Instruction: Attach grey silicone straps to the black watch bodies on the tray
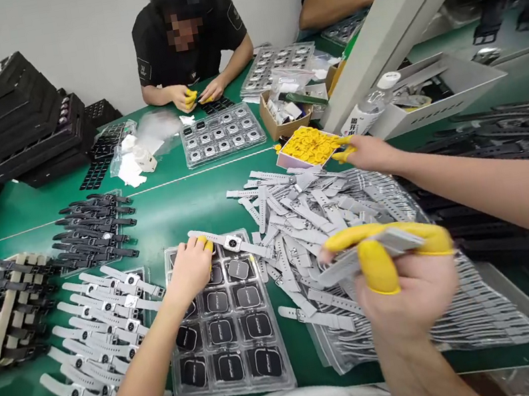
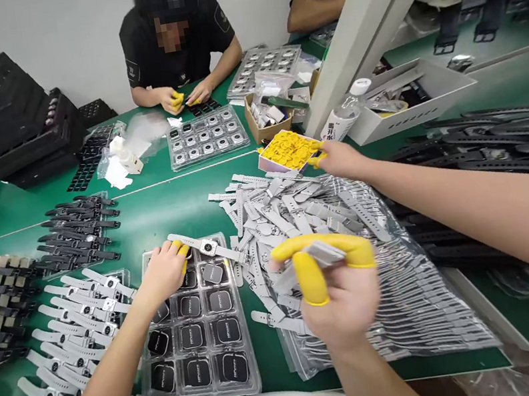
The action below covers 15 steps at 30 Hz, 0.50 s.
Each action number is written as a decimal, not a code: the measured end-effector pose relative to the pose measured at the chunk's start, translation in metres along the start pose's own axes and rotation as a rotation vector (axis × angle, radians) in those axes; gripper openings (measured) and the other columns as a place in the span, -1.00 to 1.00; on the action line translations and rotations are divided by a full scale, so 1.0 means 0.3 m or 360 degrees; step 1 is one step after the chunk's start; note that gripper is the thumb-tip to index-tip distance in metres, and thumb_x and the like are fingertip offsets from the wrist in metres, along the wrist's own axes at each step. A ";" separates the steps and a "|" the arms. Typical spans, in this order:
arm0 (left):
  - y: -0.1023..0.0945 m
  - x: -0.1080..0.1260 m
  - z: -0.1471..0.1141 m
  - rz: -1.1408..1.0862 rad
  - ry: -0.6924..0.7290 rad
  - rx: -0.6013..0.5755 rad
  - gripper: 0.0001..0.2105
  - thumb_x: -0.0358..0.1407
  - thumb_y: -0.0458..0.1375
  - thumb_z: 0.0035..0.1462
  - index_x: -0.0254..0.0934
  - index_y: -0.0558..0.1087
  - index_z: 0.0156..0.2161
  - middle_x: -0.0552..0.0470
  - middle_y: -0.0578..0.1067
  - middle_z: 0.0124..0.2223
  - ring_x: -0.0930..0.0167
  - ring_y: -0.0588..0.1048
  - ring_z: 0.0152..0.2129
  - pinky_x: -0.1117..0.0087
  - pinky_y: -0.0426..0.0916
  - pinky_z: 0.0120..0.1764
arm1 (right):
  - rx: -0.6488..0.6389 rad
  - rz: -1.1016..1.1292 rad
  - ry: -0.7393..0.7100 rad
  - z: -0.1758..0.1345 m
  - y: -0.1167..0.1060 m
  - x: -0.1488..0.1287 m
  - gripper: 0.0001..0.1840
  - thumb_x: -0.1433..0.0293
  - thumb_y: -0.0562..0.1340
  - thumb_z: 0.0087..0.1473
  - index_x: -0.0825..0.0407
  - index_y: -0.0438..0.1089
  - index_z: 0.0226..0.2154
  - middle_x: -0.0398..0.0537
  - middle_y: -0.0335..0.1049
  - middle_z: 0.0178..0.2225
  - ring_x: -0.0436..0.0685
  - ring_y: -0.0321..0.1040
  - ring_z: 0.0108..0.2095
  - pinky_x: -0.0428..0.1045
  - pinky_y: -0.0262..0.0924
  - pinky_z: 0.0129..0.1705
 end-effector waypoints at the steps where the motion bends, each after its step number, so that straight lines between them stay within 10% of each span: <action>1: 0.001 -0.004 0.010 -0.0003 -0.0011 0.0013 -0.77 -0.48 0.00 0.29 -0.35 0.50 -0.11 -0.31 0.52 -0.05 0.04 0.42 -0.05 0.08 0.33 -0.10 | -0.0122 0.0151 0.0218 -0.015 0.023 0.001 -0.80 0.29 0.37 0.18 -0.06 0.32 -0.26 -0.21 0.43 -0.47 0.06 0.32 -0.56 0.05 0.35 -0.43; 8: -0.068 -0.013 -0.021 -0.0964 -0.0358 0.0179 -0.89 -0.34 0.05 0.35 -0.25 0.39 -0.09 -0.10 0.54 -0.23 0.23 0.53 -0.27 0.22 0.43 -0.19 | -0.0703 0.0685 0.1272 -0.077 0.147 0.147 -0.47 -0.11 0.22 0.19 0.03 0.49 -0.35 -0.15 0.24 -0.51 -0.05 0.04 -0.58 -0.09 0.04 -0.57; 15: -0.034 0.148 -0.031 -0.1887 0.0020 0.0480 -0.70 -0.41 -0.01 0.37 -0.23 0.31 0.15 -0.16 0.52 0.09 0.27 0.54 0.00 0.22 0.46 0.03 | -0.1012 0.0482 0.1451 -0.159 0.191 0.290 -0.63 0.04 0.33 0.18 -0.02 0.31 -0.25 -0.26 0.32 -0.56 -0.07 0.10 -0.66 -0.12 0.03 -0.60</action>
Point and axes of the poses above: each hand's wrist, its own z-axis towards the middle knuckle, its own y-axis out of the palm, x = y × z, the point moved 1 cm from there along z, towards the middle knuckle
